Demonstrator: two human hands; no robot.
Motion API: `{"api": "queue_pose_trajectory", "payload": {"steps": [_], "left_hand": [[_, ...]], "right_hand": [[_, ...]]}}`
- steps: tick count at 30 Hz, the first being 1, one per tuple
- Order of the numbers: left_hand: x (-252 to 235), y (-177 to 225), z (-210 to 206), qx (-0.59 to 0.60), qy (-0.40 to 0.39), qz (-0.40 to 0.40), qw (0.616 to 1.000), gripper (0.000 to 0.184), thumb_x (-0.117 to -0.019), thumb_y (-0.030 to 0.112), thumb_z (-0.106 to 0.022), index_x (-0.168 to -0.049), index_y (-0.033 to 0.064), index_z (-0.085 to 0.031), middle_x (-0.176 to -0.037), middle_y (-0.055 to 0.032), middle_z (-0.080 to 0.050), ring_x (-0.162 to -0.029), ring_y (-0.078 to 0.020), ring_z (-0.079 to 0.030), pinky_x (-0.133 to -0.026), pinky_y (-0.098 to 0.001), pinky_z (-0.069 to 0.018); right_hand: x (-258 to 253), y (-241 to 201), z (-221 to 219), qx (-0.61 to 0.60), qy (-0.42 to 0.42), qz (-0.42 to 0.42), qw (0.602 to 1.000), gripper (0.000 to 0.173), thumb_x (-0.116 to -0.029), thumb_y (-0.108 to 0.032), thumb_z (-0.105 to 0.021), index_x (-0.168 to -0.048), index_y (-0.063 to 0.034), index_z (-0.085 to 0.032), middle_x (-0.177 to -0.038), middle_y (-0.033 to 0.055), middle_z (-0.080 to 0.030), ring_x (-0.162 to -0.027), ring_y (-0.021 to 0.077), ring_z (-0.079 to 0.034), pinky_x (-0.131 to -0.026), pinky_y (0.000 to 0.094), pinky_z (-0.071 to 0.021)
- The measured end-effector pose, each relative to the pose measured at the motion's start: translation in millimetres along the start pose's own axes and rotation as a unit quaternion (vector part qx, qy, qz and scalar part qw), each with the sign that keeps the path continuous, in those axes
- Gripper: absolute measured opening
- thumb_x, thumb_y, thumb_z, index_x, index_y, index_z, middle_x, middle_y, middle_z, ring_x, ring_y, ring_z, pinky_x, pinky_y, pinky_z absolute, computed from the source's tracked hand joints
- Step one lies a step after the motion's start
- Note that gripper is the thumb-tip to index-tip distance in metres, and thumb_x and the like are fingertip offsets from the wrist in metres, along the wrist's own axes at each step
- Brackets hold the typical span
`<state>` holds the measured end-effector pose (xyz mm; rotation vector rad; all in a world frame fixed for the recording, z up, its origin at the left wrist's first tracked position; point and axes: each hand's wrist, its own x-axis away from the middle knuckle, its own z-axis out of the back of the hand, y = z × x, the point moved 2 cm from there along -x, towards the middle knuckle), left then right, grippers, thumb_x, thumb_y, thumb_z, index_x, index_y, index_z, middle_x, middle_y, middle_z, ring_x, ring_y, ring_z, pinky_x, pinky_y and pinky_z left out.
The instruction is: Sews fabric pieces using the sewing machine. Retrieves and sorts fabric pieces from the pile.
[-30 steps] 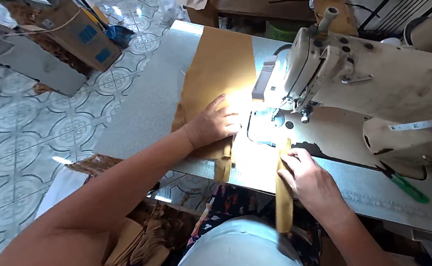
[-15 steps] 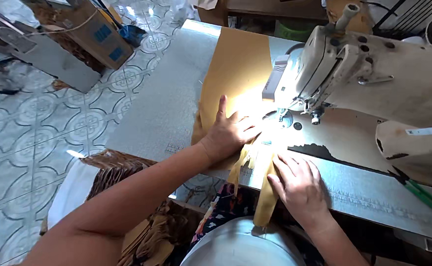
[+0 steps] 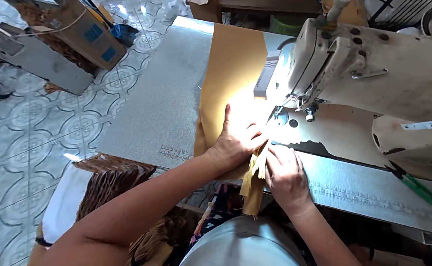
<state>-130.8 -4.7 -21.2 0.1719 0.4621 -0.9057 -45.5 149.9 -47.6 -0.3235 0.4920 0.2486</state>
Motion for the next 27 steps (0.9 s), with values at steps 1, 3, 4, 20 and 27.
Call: {"api": "queue_pose_trajectory", "payload": {"steps": [1,3,4,20,27], "left_hand": [[0,2,0,-0.007,0.001,0.0,1.0,0.034,-0.0929,0.004,-0.065,-0.114,0.0263,-0.078,-0.11,-0.0014,-0.075,-0.12,-0.0311,-0.066,-0.105,-0.0849,-0.0178],[0,4,-1,-0.013,-0.001,0.004,1.0,0.034,-0.0929,0.004,-0.065,-0.114,0.0267,-0.078,-0.111,-0.001,-0.075,-0.119,-0.0304,-0.066,-0.106,-0.084,-0.0176],[0,4,-1,-0.01,-0.004,0.009,1.0,0.034,-0.0928,0.004,-0.065,-0.114,0.0264,-0.078,-0.112,-0.0011,-0.075,-0.12,-0.0307,-0.065,-0.106,-0.0841,-0.0176],[-3,7,-4,-0.008,-0.002,0.02,1.0,0.034,-0.0929,0.002,-0.064,-0.114,0.0248,-0.078,-0.115,-0.0001,-0.075,-0.121,-0.0309,-0.065,-0.105,-0.0838,-0.02],[-8,1,-6,0.019,-0.009,0.008,1.0,0.03,-0.0926,0.001,-0.065,-0.111,0.0201,-0.078,-0.113,-0.001,-0.075,-0.122,-0.0315,-0.064,-0.106,-0.0835,-0.02]], "right_hand": [[0,0,0,0.001,0.0,0.0,1.0,0.026,-0.0989,-0.022,-0.057,-0.106,-0.0108,-0.08,-0.117,0.0075,-0.076,-0.113,0.0277,-0.071,-0.1,0.0494,-0.0533],[0,0,0,0.001,0.0,-0.002,1.0,0.026,-0.0994,-0.021,-0.057,-0.105,-0.0112,-0.08,-0.117,0.0075,-0.076,-0.113,0.0276,-0.071,-0.101,0.0497,-0.0534],[0,-1,0,0.001,0.0,-0.003,1.0,0.026,-0.0995,-0.021,-0.057,-0.105,-0.0112,-0.08,-0.117,0.0076,-0.076,-0.113,0.0276,-0.071,-0.1,0.0496,-0.0536],[0,2,2,-0.013,-0.003,-0.004,1.0,0.023,-0.0968,-0.018,-0.059,-0.103,-0.011,-0.08,-0.114,0.0079,-0.077,-0.111,0.0279,-0.071,-0.099,0.049,-0.0545],[-48,32,7,-0.039,-0.059,-0.024,0.997,0.032,-0.0955,-0.006,-0.061,-0.123,-0.0155,-0.075,-0.118,0.014,-0.069,-0.112,0.0323,-0.067,-0.086,0.0447,-0.0583]]}}
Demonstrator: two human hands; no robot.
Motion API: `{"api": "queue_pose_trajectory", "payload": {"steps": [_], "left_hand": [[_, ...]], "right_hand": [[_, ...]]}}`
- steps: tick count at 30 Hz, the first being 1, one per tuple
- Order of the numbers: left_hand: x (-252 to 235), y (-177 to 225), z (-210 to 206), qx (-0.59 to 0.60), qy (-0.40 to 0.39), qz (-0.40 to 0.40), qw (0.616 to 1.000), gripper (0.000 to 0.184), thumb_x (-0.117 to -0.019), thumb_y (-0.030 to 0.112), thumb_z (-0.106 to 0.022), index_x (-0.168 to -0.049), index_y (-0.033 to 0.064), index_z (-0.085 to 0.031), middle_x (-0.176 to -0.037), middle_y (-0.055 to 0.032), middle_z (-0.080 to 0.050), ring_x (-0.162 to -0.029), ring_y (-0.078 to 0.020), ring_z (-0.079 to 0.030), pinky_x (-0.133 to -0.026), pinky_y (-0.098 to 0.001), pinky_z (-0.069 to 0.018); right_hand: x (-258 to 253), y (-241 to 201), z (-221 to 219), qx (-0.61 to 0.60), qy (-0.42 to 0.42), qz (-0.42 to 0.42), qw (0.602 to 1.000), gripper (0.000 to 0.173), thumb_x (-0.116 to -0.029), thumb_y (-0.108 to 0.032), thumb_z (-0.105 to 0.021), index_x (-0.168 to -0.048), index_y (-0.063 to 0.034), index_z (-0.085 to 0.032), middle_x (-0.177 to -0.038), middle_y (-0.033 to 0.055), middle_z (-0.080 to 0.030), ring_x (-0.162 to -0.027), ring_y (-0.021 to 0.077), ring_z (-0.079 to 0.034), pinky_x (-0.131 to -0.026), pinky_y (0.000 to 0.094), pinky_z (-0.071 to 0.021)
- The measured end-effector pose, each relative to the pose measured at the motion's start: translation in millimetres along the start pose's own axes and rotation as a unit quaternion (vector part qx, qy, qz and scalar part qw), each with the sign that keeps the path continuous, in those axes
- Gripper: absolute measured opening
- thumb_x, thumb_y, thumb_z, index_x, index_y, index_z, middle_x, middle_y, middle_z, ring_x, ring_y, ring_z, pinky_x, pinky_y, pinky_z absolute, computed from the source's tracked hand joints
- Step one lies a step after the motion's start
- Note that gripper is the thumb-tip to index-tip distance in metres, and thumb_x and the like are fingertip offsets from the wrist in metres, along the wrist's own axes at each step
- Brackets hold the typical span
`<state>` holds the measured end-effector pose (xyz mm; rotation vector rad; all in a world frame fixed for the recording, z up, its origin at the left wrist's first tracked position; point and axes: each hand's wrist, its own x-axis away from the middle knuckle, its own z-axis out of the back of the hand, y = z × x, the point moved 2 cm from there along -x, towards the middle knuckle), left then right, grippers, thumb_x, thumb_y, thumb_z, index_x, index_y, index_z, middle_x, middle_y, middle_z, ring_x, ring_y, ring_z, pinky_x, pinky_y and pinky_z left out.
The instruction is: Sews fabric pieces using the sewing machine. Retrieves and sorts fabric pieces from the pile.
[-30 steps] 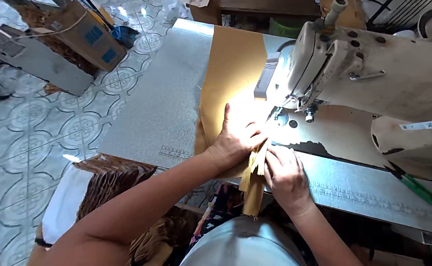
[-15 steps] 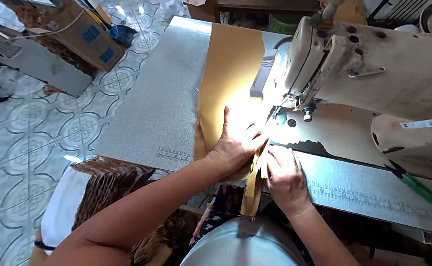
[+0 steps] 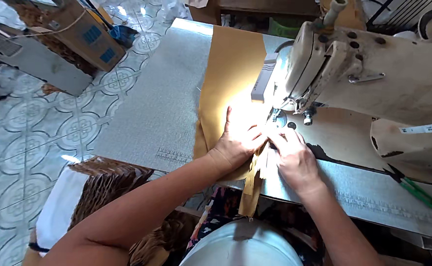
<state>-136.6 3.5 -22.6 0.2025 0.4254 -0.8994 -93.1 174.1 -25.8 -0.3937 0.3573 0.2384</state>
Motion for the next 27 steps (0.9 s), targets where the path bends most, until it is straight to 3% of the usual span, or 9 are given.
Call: {"api": "queue_pose_trajectory", "payload": {"steps": [4,17,22,23,25,27], "left_hand": [[-10,-3,-3,0.0,-0.014,0.0,1.0,0.03,-0.0913,0.001,-0.065,-0.111,0.0196,-0.077,-0.112,-0.0028,-0.074,-0.121,-0.0333,-0.063,-0.105,-0.0816,-0.0243],[-26,-10,-16,0.04,-0.014,0.035,0.998,0.036,-0.092,-0.002,-0.062,-0.117,0.0196,-0.076,-0.117,-0.0042,-0.072,-0.124,-0.0345,-0.06,-0.106,-0.081,-0.0226],[-25,-11,-18,0.048,0.0,0.036,0.998,0.034,-0.0928,0.0,-0.061,-0.116,0.0199,-0.077,-0.115,-0.0045,-0.072,-0.12,-0.0327,-0.062,-0.105,-0.0751,-0.0303],[-25,-11,-18,0.047,0.0,0.038,0.998,0.034,-0.0929,0.0,-0.061,-0.116,0.0207,-0.077,-0.115,-0.0037,-0.072,-0.119,-0.032,-0.062,-0.105,-0.0733,-0.0325],[-25,-11,-18,0.06,-0.004,0.049,0.997,0.035,-0.0938,0.0,-0.06,-0.118,0.0208,-0.077,-0.118,-0.0043,-0.071,-0.122,-0.0341,-0.061,-0.107,-0.0771,-0.0266],[-25,-13,-19,0.067,-0.012,0.056,0.996,0.034,-0.0949,0.002,-0.059,-0.118,0.0207,-0.077,-0.12,-0.0045,-0.072,-0.124,-0.0347,-0.06,-0.106,-0.0763,-0.0283]], "right_hand": [[-13,8,-9,0.037,0.009,0.01,0.999,0.031,-0.0955,-0.005,-0.061,-0.122,-0.0134,-0.074,-0.113,0.0163,-0.069,-0.106,0.0359,-0.068,-0.075,0.0465,-0.0587],[-13,13,-18,0.054,0.052,-0.026,0.997,0.032,-0.0955,-0.002,-0.059,-0.124,-0.0091,-0.073,-0.11,0.0154,-0.071,-0.105,0.033,-0.069,-0.081,0.0431,-0.0587],[-13,13,-18,0.055,0.048,-0.038,0.997,0.033,-0.0953,-0.004,-0.06,-0.125,-0.0094,-0.073,-0.109,0.0163,-0.07,-0.104,0.0339,-0.069,-0.076,0.0443,-0.0589],[-13,13,-17,0.052,0.043,-0.042,0.997,0.034,-0.0948,-0.004,-0.06,-0.126,-0.0097,-0.073,-0.11,0.0166,-0.07,-0.104,0.0346,-0.069,-0.077,0.0451,-0.0588],[-10,12,-12,0.027,0.028,-0.052,0.998,0.033,-0.0967,-0.005,-0.059,-0.128,-0.009,-0.071,-0.111,0.0174,-0.069,-0.106,0.0355,-0.068,-0.08,0.0472,-0.0585],[0,6,-3,-0.013,0.028,-0.058,0.998,0.032,-0.098,-0.008,-0.058,-0.126,-0.0078,-0.072,-0.113,0.0166,-0.07,-0.104,0.0324,-0.069,-0.085,0.0452,-0.0588]]}}
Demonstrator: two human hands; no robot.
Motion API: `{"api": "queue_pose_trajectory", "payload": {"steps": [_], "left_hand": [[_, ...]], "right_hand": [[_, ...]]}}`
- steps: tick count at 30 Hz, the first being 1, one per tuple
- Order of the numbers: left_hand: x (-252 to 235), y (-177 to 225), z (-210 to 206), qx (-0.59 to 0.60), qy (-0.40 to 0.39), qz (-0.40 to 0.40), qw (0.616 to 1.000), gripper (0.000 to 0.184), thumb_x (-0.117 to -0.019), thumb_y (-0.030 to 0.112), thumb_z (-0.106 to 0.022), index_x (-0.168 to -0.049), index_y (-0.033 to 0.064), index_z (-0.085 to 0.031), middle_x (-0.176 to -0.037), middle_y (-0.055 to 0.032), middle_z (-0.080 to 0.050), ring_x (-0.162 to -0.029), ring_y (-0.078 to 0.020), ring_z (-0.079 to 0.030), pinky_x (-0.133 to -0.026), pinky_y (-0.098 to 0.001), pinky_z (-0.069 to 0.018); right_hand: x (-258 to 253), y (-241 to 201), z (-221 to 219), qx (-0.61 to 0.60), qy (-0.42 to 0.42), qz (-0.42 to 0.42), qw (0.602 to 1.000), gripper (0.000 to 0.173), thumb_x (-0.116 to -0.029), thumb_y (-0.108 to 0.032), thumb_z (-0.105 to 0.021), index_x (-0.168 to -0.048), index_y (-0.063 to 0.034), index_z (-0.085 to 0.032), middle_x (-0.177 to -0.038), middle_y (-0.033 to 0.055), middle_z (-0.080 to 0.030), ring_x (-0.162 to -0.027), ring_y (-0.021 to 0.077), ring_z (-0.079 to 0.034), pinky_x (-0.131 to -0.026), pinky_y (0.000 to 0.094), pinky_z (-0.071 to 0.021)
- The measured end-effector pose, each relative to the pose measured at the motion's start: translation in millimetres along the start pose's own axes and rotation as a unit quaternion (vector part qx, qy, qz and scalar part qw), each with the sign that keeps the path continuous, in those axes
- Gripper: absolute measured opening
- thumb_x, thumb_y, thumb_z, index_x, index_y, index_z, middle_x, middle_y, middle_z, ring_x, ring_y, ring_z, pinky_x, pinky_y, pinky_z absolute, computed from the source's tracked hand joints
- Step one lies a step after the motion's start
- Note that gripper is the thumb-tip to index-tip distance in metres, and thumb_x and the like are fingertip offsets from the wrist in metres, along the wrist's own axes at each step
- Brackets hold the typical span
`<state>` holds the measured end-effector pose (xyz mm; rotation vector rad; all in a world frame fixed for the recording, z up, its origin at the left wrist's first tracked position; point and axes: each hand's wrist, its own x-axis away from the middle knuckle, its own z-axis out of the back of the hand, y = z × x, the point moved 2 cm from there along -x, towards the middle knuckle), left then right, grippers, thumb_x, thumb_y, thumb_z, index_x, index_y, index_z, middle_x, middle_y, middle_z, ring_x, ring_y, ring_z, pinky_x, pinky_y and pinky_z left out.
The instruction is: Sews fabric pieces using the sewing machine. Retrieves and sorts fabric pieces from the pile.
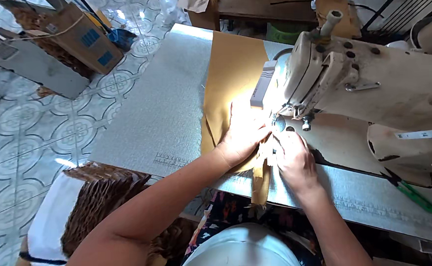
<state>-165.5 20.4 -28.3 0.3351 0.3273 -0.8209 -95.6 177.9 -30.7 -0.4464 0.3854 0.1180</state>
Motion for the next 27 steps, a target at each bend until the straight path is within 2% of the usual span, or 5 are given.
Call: {"api": "queue_pose_trajectory", "payload": {"steps": [4,9,16,22,27], "left_hand": [[-2,-3,3,0.012,-0.007,-0.011,1.0,0.035,-0.0942,0.001,-0.06,-0.118,0.0196,-0.077,-0.116,-0.0046,-0.072,-0.117,-0.031,-0.063,-0.099,-0.0644,-0.0429],[-2,4,13,-0.041,-0.04,-0.071,0.996,0.03,-0.0948,0.001,-0.06,-0.114,0.0168,-0.077,-0.132,-0.0119,-0.067,-0.133,-0.0403,-0.054,-0.108,-0.0786,-0.0253],[19,22,23,-0.058,-0.04,-0.09,0.993,0.024,-0.0959,0.004,-0.061,-0.104,0.0176,-0.079,-0.117,-0.0031,-0.074,-0.126,-0.0316,-0.063,-0.102,-0.0697,-0.041],[44,39,18,-0.047,-0.026,-0.022,0.998,0.029,-0.0976,0.003,-0.059,-0.115,0.0181,-0.077,-0.124,-0.0026,-0.073,-0.127,-0.032,-0.063,-0.105,-0.0838,-0.0239],[55,44,10,-0.052,-0.022,0.01,0.998,0.037,-0.0948,0.001,-0.06,-0.124,0.0196,-0.074,-0.131,-0.0008,-0.07,-0.127,-0.0295,-0.063,-0.104,-0.0832,-0.0253]], "right_hand": [[36,-18,9,-0.044,0.045,0.021,0.998,0.021,-0.0942,-0.015,-0.065,-0.109,-0.0099,-0.079,-0.101,0.0114,-0.075,-0.093,0.0222,-0.073,-0.08,0.0318,-0.0604],[54,-23,0,-0.01,0.048,0.039,0.998,0.019,-0.0967,-0.019,-0.064,-0.103,-0.012,-0.081,-0.095,0.0086,-0.076,-0.089,0.0227,-0.073,-0.079,0.0334,-0.0603],[56,-23,0,0.013,0.044,0.059,0.997,0.019,-0.0963,-0.02,-0.064,-0.1,-0.0102,-0.08,-0.095,0.0102,-0.076,-0.09,0.0253,-0.074,-0.078,0.0354,-0.0606],[66,-23,8,0.023,0.027,0.08,0.996,0.018,-0.0963,-0.019,-0.064,-0.101,-0.0112,-0.08,-0.096,0.0098,-0.074,-0.089,0.0264,-0.072,-0.077,0.0364,-0.0592],[68,-23,8,0.042,0.021,0.089,0.995,0.019,-0.0967,-0.02,-0.064,-0.102,-0.0114,-0.08,-0.098,0.0098,-0.076,-0.09,0.0267,-0.072,-0.076,0.036,-0.0591]]}}
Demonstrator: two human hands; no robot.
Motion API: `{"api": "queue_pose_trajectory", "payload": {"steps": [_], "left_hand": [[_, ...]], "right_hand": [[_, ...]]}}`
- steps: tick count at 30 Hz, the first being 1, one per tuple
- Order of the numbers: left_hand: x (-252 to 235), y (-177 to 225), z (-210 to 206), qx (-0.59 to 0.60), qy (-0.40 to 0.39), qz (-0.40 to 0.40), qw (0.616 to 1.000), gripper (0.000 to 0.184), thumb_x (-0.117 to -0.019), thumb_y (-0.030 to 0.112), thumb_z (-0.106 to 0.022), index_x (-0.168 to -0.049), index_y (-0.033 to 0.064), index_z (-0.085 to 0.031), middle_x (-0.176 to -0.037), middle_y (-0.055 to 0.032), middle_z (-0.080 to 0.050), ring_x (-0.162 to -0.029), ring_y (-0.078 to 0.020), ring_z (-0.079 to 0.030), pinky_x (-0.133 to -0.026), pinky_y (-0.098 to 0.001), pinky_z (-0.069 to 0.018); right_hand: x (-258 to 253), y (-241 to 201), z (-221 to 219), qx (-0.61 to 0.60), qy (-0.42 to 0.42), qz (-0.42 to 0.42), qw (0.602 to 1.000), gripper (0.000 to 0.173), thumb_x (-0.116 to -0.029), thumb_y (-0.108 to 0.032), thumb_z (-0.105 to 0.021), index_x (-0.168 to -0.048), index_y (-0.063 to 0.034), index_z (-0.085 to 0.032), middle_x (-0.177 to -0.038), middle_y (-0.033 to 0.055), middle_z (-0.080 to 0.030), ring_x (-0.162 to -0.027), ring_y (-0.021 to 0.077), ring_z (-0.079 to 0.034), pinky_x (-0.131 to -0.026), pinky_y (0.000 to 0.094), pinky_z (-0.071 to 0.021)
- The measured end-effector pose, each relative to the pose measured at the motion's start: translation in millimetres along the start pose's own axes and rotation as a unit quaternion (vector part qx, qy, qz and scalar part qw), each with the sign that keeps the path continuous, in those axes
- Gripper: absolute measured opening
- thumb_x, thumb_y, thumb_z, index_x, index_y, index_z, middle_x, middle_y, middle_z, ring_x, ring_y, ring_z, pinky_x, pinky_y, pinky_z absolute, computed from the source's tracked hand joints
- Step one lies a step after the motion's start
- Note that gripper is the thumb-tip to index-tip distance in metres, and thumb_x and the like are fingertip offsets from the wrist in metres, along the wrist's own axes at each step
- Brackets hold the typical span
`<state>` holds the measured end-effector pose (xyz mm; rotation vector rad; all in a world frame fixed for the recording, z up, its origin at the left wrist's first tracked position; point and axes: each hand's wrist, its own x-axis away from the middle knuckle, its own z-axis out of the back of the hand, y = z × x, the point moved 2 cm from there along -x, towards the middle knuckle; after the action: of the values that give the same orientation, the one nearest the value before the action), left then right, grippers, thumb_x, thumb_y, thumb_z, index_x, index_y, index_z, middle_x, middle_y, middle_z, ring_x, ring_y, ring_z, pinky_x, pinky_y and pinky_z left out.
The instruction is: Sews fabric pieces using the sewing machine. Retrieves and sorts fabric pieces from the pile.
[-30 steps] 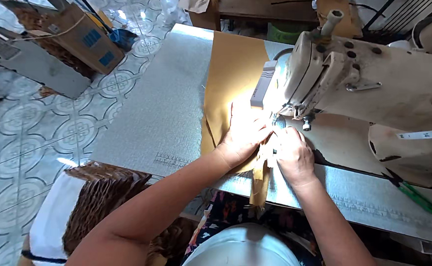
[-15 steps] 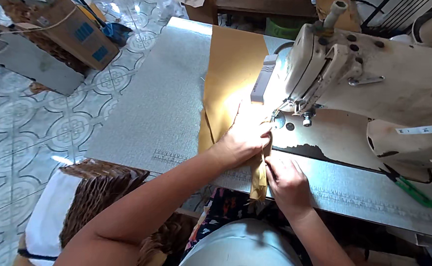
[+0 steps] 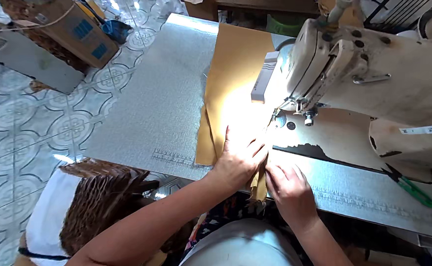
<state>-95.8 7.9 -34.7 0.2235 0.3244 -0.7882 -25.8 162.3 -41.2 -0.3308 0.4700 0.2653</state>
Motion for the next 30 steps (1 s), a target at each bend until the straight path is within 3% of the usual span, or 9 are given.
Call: {"api": "queue_pose_trajectory", "payload": {"steps": [10,13,16,20,22,25,30], "left_hand": [[-25,-19,2,0.035,-0.027,-0.014,0.999,0.038,-0.0962,0.001,-0.059,-0.127,0.0186,-0.072,-0.137,-0.0008,-0.066,-0.131,-0.0313,-0.059,-0.105,-0.0821,-0.026],[-45,-32,0,0.056,-0.017,-0.034,0.998,0.034,-0.0949,0.0,-0.061,-0.121,0.0166,-0.075,-0.129,-0.0035,-0.069,-0.124,-0.0325,-0.062,-0.103,-0.0783,-0.0322],[-61,-43,-4,0.048,-0.011,-0.04,0.998,0.034,-0.0952,0.001,-0.058,-0.118,0.0179,-0.076,-0.127,-0.0043,-0.07,-0.123,-0.033,-0.06,-0.101,-0.068,-0.0377],[-67,-50,-6,0.069,0.008,-0.072,0.995,0.027,-0.0951,0.001,-0.059,-0.112,0.0123,-0.077,-0.127,-0.0094,-0.07,-0.125,-0.0329,-0.06,-0.101,-0.0601,-0.0445],[-65,-52,-6,0.078,0.027,-0.107,0.991,0.024,-0.0963,0.002,-0.059,-0.108,0.0104,-0.078,-0.119,-0.0105,-0.071,-0.117,-0.031,-0.064,-0.1,-0.056,-0.0481],[-62,-54,-7,0.116,0.033,-0.116,0.986,0.025,-0.0958,-0.001,-0.059,-0.108,0.0097,-0.078,-0.111,-0.0097,-0.072,-0.109,-0.0291,-0.066,-0.098,-0.0545,-0.0467],[-63,-58,-7,0.128,0.022,-0.126,0.983,0.027,-0.0961,0.001,-0.058,-0.108,0.0128,-0.079,-0.108,-0.0061,-0.073,-0.106,-0.0257,-0.065,-0.099,-0.0518,-0.045]], "right_hand": [[-29,10,-6,0.046,-0.005,0.006,0.999,0.019,-0.0973,-0.017,-0.063,-0.098,-0.0078,-0.079,-0.09,0.011,-0.074,-0.084,0.0284,-0.072,-0.068,0.0371,-0.0592],[-45,19,-11,0.045,-0.005,-0.002,0.999,0.018,-0.096,-0.016,-0.064,-0.096,-0.007,-0.08,-0.094,0.0138,-0.076,-0.089,0.0322,-0.074,-0.068,0.0416,-0.0608],[-61,27,-15,0.021,0.004,0.005,1.0,0.015,-0.0945,-0.014,-0.066,-0.096,-0.0056,-0.078,-0.098,0.0148,-0.075,-0.094,0.0325,-0.073,-0.073,0.0433,-0.0605],[-73,34,-20,0.009,0.028,0.015,0.999,0.011,-0.0932,-0.01,-0.067,-0.092,-0.0039,-0.076,-0.095,0.0129,-0.074,-0.095,0.0307,-0.072,-0.076,0.0403,-0.0595],[-73,35,-23,0.011,0.041,0.014,0.999,0.013,-0.0942,-0.01,-0.065,-0.094,-0.0027,-0.076,-0.097,0.0131,-0.075,-0.098,0.0308,-0.072,-0.079,0.0407,-0.0597],[-70,36,-27,0.001,0.067,0.006,0.998,0.014,-0.0944,-0.01,-0.065,-0.093,-0.0031,-0.077,-0.096,0.0128,-0.076,-0.096,0.0302,-0.073,-0.081,0.0405,-0.0596],[-69,40,-27,-0.043,0.053,-0.024,0.997,0.012,-0.0957,-0.013,-0.066,-0.093,-0.0079,-0.077,-0.092,0.0094,-0.073,-0.09,0.0276,-0.071,-0.072,0.0398,-0.0582]]}}
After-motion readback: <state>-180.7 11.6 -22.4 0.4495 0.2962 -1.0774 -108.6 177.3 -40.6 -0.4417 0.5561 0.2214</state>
